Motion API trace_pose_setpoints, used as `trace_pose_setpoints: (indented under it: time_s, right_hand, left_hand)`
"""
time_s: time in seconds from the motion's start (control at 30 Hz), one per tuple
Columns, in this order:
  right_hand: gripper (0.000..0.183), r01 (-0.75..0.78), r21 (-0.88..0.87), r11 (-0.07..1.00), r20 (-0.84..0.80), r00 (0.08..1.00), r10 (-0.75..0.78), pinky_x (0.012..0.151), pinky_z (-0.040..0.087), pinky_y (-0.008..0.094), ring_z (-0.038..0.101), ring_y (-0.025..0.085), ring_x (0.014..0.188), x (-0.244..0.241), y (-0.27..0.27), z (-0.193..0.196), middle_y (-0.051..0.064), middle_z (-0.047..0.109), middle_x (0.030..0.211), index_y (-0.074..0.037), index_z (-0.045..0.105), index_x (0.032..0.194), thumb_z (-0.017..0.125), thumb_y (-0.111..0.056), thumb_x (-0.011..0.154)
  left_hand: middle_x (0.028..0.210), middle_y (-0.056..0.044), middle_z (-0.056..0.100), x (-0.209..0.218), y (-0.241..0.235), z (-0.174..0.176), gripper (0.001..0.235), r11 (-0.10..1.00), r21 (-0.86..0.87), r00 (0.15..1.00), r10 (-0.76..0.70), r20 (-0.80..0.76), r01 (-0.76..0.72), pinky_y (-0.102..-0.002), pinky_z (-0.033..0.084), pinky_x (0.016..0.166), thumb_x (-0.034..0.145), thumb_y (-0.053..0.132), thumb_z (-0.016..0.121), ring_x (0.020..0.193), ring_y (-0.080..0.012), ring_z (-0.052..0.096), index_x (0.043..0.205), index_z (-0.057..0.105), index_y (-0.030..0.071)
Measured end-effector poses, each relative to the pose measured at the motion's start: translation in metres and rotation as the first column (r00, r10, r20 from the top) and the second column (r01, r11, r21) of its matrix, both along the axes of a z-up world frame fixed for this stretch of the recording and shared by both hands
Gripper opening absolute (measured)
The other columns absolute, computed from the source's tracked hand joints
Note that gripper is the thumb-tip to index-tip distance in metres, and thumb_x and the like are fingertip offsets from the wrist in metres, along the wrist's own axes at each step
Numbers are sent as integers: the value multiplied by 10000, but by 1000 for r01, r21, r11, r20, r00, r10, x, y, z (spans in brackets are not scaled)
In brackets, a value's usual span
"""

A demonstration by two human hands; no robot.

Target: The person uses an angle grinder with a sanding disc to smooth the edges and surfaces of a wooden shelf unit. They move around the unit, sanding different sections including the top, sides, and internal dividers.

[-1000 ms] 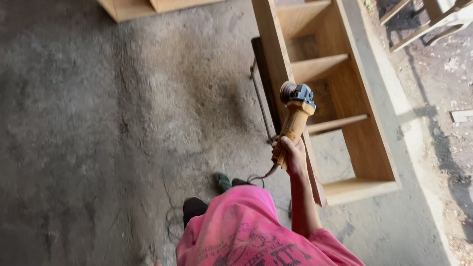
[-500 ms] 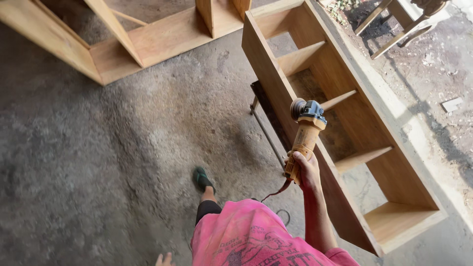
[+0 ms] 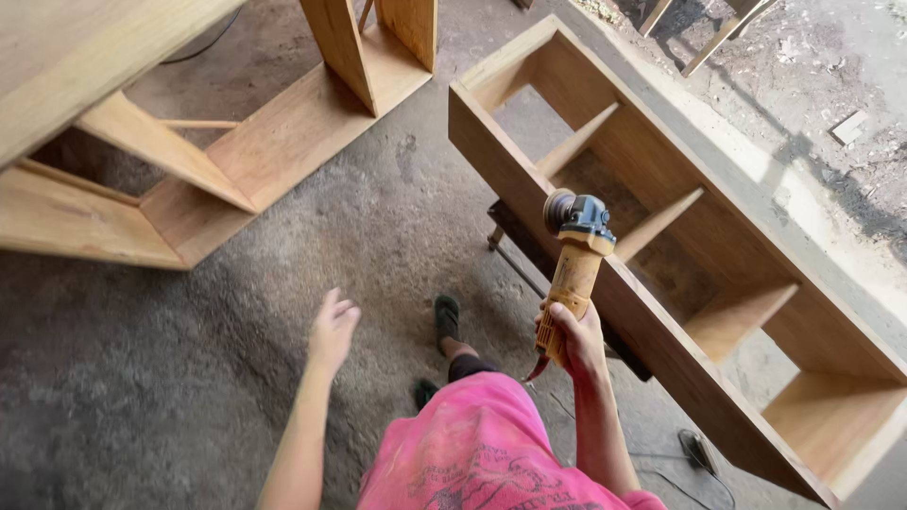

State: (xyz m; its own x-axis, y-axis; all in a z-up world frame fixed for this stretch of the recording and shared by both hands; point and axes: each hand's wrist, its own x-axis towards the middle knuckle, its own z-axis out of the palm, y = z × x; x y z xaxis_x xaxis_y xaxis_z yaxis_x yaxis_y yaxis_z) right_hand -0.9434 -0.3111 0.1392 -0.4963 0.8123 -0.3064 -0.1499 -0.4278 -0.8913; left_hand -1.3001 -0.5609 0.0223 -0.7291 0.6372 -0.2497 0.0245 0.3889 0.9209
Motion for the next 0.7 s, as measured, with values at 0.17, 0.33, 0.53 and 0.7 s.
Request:
trace_pose_setpoints:
  time_s: [0.17, 0.33, 0.53, 0.7]
  right_hand:
    - [502, 61, 19, 998, -13, 998, -60, 631, 597, 344, 695, 184, 776, -78, 37, -24, 91, 651, 962, -26, 520, 1194, 764, -283, 838]
    - [546, 72, -41, 997, -7, 997, -72, 686, 580, 343, 678, 196, 796, -145, 81, -44, 131, 639, 990, 9, 513, 1253, 789, -276, 879]
    - [566, 62, 21, 998, 15, 998, -62, 911, 561, 327, 650, 139, 1045, -230, 144, -59, 88, 636, 1180, 6, 473, 1336, 769, -218, 910]
    - [546, 111, -7, 994, 154, 982, -109, 907, 567, 331, 657, 143, 1036, -294, 174, -75, 84, 641, 1171, -7, 455, 1326, 739, -197, 900]
  left_hand:
    - [1373, -137, 665, 7, 158, 60, 715, 915, 12, 914, -402, 52, 402, -344, 545, 990, 943, 265, 663, 1156, -226, 699, 1565, 369, 70]
    - [1395, -166, 636, 1, 254, 69, 728, 787, 156, 760, -617, 203, 597, -353, 537, 1016, 963, 251, 663, 1167, -230, 687, 1576, 339, 31]
    - [1447, -152, 594, -32, 336, 51, 751, 781, 374, 635, -625, 455, 501, -325, 464, 1114, 1038, 307, 627, 1303, -195, 595, 1607, 250, -6]
    - [1432, -152, 608, -74, 386, 51, 755, 828, 266, 681, -558, 473, 494, -327, 470, 1084, 989, 288, 629, 1269, -204, 616, 1609, 305, 7]
